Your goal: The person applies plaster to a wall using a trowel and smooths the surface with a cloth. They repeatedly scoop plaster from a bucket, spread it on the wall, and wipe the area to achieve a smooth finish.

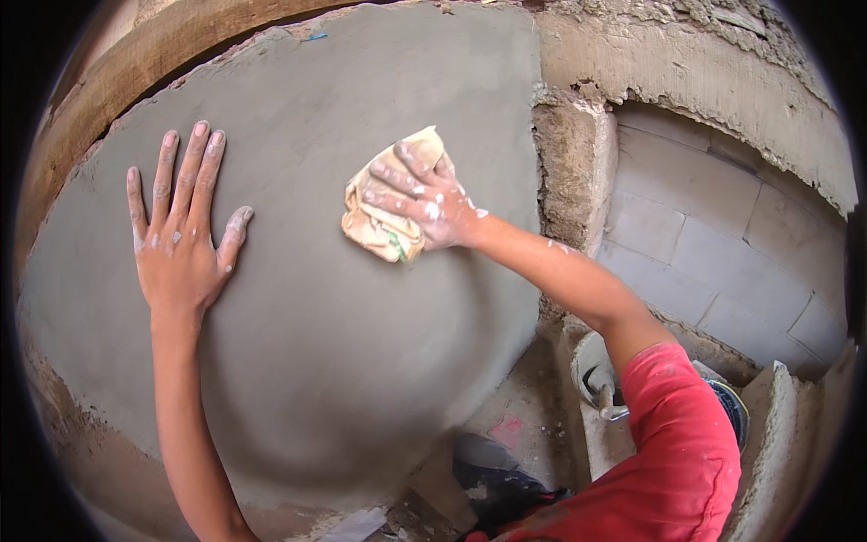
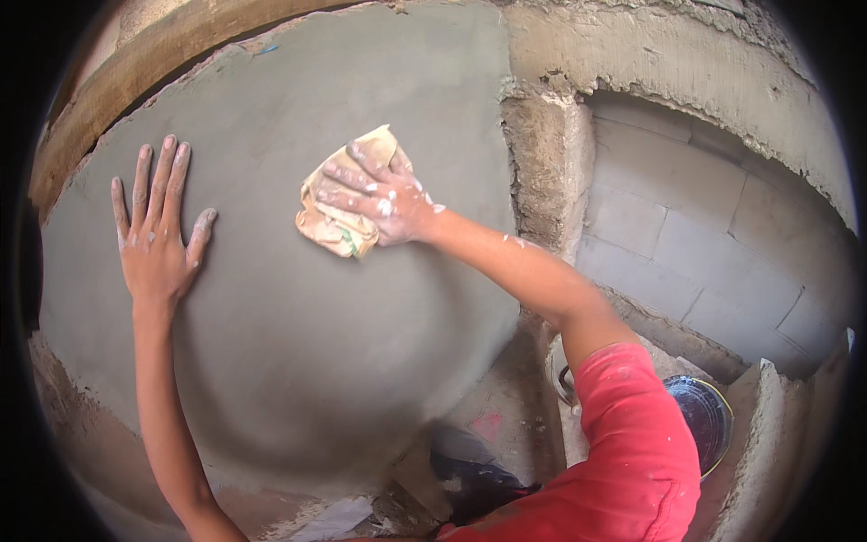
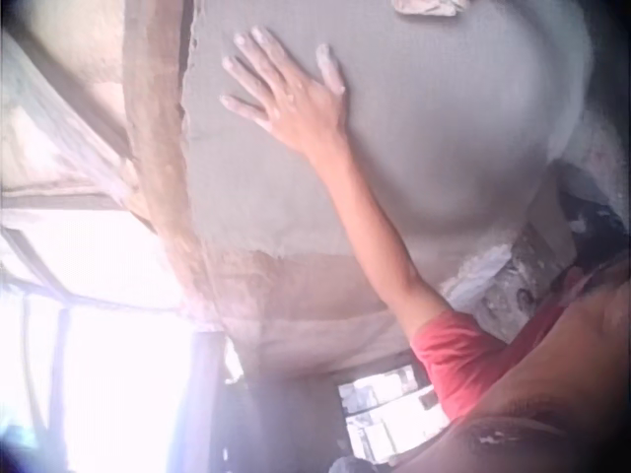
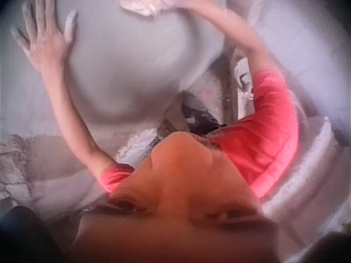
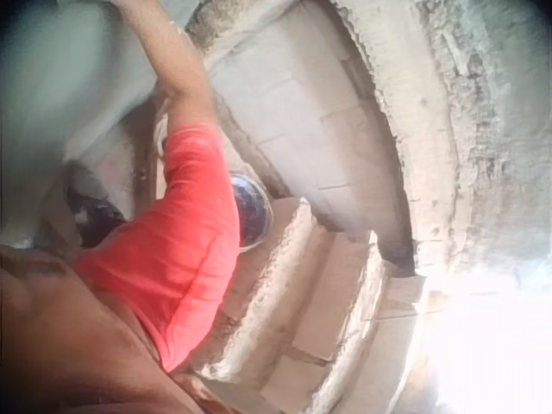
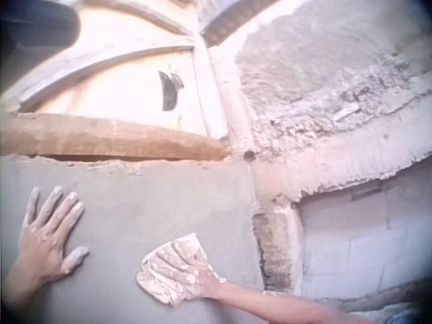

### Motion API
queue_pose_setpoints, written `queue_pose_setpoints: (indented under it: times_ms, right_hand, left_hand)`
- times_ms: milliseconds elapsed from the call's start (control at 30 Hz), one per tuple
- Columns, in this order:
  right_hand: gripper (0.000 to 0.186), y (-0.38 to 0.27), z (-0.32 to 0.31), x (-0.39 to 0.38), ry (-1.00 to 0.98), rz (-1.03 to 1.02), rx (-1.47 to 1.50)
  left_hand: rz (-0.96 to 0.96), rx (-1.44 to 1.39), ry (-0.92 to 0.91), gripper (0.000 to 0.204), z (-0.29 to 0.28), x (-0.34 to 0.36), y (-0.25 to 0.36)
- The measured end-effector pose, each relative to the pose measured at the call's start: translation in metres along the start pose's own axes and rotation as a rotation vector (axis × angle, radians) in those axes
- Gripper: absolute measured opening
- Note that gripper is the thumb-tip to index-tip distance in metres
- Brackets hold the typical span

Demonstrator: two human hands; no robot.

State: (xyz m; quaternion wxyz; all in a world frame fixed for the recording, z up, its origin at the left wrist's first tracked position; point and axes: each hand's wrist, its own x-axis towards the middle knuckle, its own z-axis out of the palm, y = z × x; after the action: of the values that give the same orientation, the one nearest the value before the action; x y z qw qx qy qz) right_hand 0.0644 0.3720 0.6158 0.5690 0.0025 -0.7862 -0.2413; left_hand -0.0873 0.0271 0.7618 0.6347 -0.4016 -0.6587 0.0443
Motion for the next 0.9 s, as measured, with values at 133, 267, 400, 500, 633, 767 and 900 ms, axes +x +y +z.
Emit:
queue_pose_setpoints:
  times_ms: [133, 267, 400, 500, 633, 767, 900]
  right_hand:
    - [0.074, 0.142, -0.007, 0.032, 0.417, 0.758, 0.089]
    - [0.073, 0.131, -0.002, 0.038, 0.433, 1.016, 0.203]
    - [0.081, 0.023, -0.008, 0.001, -0.136, 0.004, 0.082]
    - [0.078, 0.119, 0.002, 0.001, 0.232, 0.247, -0.002]
    - [0.074, 0.134, 0.002, 0.012, 0.449, 0.861, 0.164]
    - [0.066, 0.010, 0.017, -0.037, 0.040, 0.009, 0.178]
    - [0.071, 0.095, 0.011, -0.045, 0.182, 0.239, 0.124]
  left_hand:
    - [-0.004, -0.016, 0.027, 0.082, -0.002, 0.011, 0.008]
    - [0.003, -0.025, 0.047, 0.082, 0.003, 0.006, 0.006]
    - [-0.002, 0.014, 0.014, 0.082, 0.004, -0.004, -0.003]
    - [0.004, -0.006, 0.077, 0.081, 0.003, 0.010, 0.006]
    - [0.002, -0.014, 0.038, 0.080, 0.004, 0.005, 0.008]
    - [-0.021, 0.005, 0.042, 0.079, 0.002, -0.004, -0.003]
    - [-0.013, -0.013, 0.080, 0.079, 0.003, 0.009, 0.009]
